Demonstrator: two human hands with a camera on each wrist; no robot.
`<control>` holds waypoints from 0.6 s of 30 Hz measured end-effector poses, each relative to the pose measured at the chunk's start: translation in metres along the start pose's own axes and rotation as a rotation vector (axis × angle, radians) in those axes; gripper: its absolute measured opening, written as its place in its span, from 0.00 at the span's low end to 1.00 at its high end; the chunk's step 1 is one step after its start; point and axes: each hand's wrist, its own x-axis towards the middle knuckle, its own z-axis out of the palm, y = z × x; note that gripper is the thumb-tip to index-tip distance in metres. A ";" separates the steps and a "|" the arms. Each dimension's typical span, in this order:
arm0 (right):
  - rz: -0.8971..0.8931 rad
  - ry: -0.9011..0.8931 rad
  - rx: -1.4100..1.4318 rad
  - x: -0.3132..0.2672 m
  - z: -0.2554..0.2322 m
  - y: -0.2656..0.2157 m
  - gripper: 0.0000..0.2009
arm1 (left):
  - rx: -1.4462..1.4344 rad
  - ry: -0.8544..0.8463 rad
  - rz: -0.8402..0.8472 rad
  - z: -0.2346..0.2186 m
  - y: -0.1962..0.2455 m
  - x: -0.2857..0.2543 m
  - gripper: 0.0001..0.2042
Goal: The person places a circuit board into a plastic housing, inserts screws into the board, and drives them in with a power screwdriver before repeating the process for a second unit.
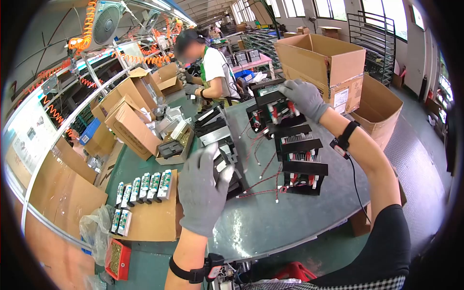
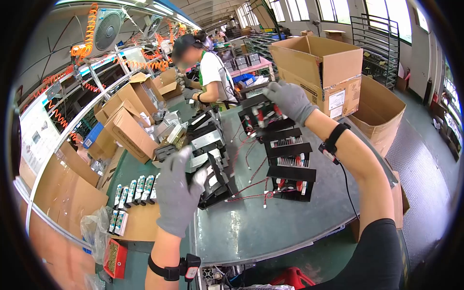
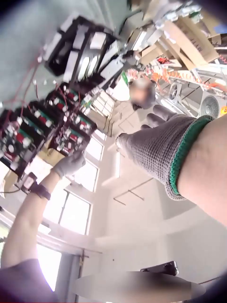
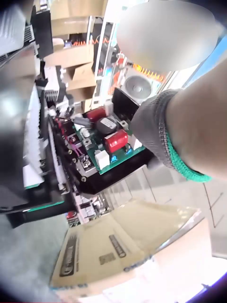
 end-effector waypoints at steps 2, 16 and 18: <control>0.159 0.011 0.118 -0.016 0.043 0.014 0.16 | 0.128 -0.077 -0.023 0.002 -0.017 -0.034 0.25; 0.243 -1.075 0.713 0.048 -0.057 -0.205 0.26 | -0.032 -0.384 -0.401 0.018 -0.045 -0.139 0.23; 0.210 -0.996 0.709 0.036 -0.019 -0.233 0.25 | -0.032 -0.369 -0.323 0.015 -0.033 -0.141 0.23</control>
